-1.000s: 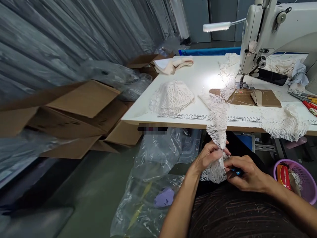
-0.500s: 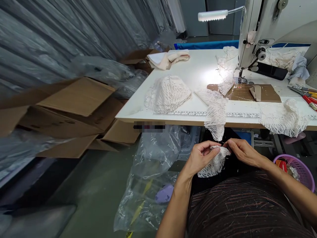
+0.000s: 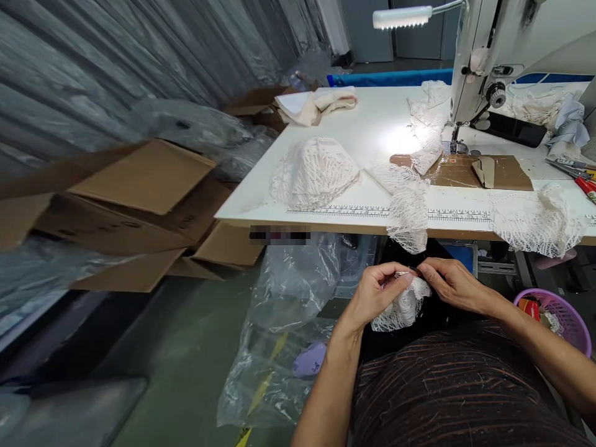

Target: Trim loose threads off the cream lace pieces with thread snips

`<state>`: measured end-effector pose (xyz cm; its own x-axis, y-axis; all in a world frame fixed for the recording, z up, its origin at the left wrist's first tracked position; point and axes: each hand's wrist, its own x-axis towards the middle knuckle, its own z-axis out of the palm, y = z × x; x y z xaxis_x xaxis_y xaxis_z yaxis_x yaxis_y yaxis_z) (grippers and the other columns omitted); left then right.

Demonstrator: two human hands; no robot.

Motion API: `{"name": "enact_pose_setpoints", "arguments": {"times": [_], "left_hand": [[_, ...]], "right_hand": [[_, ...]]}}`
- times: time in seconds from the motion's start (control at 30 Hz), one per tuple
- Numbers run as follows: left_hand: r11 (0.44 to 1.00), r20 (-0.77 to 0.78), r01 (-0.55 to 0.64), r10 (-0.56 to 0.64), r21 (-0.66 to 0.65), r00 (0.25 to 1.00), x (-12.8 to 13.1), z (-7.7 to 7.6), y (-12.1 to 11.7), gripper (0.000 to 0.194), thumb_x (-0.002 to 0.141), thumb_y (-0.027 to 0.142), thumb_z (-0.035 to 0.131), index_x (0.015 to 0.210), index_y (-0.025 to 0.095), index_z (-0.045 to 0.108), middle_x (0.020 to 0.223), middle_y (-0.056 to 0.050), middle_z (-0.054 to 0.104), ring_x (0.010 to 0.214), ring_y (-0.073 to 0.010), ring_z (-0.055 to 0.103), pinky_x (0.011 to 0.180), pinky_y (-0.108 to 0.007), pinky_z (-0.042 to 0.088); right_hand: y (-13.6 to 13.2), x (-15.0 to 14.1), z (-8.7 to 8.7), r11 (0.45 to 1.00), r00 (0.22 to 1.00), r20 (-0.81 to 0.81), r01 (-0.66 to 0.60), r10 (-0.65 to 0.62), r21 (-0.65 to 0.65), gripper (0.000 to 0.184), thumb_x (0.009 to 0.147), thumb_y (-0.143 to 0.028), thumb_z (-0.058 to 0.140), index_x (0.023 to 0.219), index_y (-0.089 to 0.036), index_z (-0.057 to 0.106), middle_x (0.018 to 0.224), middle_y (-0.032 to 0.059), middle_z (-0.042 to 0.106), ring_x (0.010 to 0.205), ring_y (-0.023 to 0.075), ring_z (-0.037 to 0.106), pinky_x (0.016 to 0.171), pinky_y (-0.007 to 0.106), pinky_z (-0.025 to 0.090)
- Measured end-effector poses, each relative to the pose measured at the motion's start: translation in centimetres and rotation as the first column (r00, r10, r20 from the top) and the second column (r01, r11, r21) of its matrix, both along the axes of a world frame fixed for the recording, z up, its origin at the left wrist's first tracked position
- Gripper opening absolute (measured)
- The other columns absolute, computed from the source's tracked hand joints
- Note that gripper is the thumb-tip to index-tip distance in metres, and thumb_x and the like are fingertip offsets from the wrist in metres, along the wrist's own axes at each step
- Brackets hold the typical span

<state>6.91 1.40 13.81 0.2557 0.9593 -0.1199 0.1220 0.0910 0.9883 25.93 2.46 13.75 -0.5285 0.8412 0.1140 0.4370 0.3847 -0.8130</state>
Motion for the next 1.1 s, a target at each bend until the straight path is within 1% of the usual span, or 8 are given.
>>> {"name": "enact_pose_setpoints", "arguments": {"times": [0.23, 0.4, 0.47, 0.57, 0.67, 0.77, 0.9, 1.1], "left_hand": [[0.999, -0.034, 0.029, -0.030, -0.032, 0.999, 0.0, 0.1, -0.1, 0.028, 0.072, 0.042, 0.075, 0.074, 0.014, 0.077, 0.062, -0.002, 0.063, 0.055, -0.0114, 0.048, 0.051, -0.022, 0.037], [0.995, -0.038, 0.094, -0.094, -0.014, 0.995, 1.2, 0.7, -0.8, 0.030, 0.075, 0.044, 0.072, 0.077, 0.015, 0.079, 0.063, -0.006, 0.065, 0.056, -0.0142, 0.051, 0.049, -0.024, 0.037], [0.986, -0.025, 0.167, -0.166, 0.015, 0.986, 2.7, 0.8, -1.2, 0.030, 0.076, 0.045, 0.071, 0.078, 0.016, 0.080, 0.061, -0.005, 0.064, 0.053, -0.0133, 0.049, 0.048, -0.024, 0.036], [0.971, -0.021, 0.229, -0.228, 0.062, 0.973, 5.3, -0.2, -1.5, 0.031, 0.079, 0.045, 0.067, 0.080, 0.017, 0.080, 0.059, -0.004, 0.065, 0.050, -0.0121, 0.048, 0.047, -0.023, 0.036], [0.984, -0.126, 0.153, -0.141, 0.087, 0.982, 7.6, -3.2, -0.7, 0.033, 0.080, 0.046, 0.062, 0.082, 0.018, 0.079, 0.063, -0.004, 0.069, 0.052, -0.0148, 0.055, 0.049, -0.024, 0.041], [0.981, -0.305, 0.073, -0.014, 0.182, 0.952, 8.4, -7.1, 0.7, 0.037, 0.081, 0.048, 0.055, 0.084, 0.020, 0.079, 0.073, -0.005, 0.075, 0.061, -0.0197, 0.064, 0.059, -0.028, 0.051], [0.978, -0.430, 0.115, -0.029, 0.175, 0.902, 7.6, -11.3, 1.9, 0.035, 0.083, 0.047, 0.050, 0.082, 0.023, 0.077, 0.073, -0.004, 0.076, 0.066, -0.0228, 0.070, 0.063, -0.030, 0.054], [0.963, -0.388, 0.055, 0.053, 0.263, 0.920, 7.0, -12.7, 2.1, 0.032, 0.081, 0.048, 0.056, 0.077, 0.023, 0.076, 0.085, -0.008, 0.076, 0.083, -0.0271, 0.071, 0.074, -0.036, 0.056]], "right_hand": [[-0.8, -0.2, 0.0, 0.996, 0.996, 0.070, 0.058, -0.063, 0.073, 0.044, 0.102, -0.042, 0.035, 0.072, -0.019, 0.057, 0.059, -0.0005, 0.053, 0.051, 0.0117, 0.042, 0.052, 0.025, 0.030], [-2.3, 4.5, 3.9, 0.938, 0.960, -0.119, 0.275, -0.255, 0.209, 0.043, 0.103, -0.046, 0.035, 0.093, -0.020, 0.068, 0.073, 0.0039, 0.065, 0.059, 0.0150, 0.055, 0.057, 0.028, 0.042], [-2.1, 8.0, 5.7, 0.831, 0.884, -0.177, 0.467, -0.432, 0.303, 0.044, 0.102, -0.049, 0.036, 0.094, -0.021, 0.069, 0.071, 0.0030, 0.063, 0.061, 0.0164, 0.057, 0.059, 0.030, 0.045], [-0.8, 13.7, 7.4, 0.547, 0.658, -0.169, 0.720, -0.734, 0.426, 0.049, 0.102, -0.049, 0.034, 0.083, -0.018, 0.067, 0.072, 0.0048, 0.062, 0.067, 0.0190, 0.060, 0.064, 0.032, 0.047], [0.7, 18.5, 7.6, 0.411, 0.417, 0.115, 0.743, -0.902, 0.528, 0.043, 0.099, -0.044, 0.041, 0.079, -0.017, 0.068, 0.072, 0.0079, 0.067, 0.069, 0.0220, 0.063, 0.063, 0.031, 0.046], [1.6, 21.1, 6.6, 0.458, 0.294, 0.358, 0.670, -0.886, 0.584, 0.029, 0.097, -0.034, 0.049, 0.100, -0.018, 0.073, 0.095, 0.0113, 0.073, 0.082, 0.0249, 0.067, 0.068, 0.031, 0.049], [2.4, 22.1, 5.5, 0.545, 0.393, 0.382, 0.522, -0.836, 0.656, 0.036, 0.098, -0.027, 0.045, 0.126, -0.016, 0.065, 0.108, 0.0144, 0.068, 0.092, 0.0265, 0.065, 0.077, 0.035, 0.053], [3.3, 21.3, 6.0, 0.513, 0.500, 0.303, 0.360, -0.811, 0.780, 0.037, 0.094, -0.019, 0.046, 0.124, -0.015, 0.067, 0.125, 0.0198, 0.059, 0.116, 0.0358, 0.051, 0.095, 0.053, 0.046]]}}
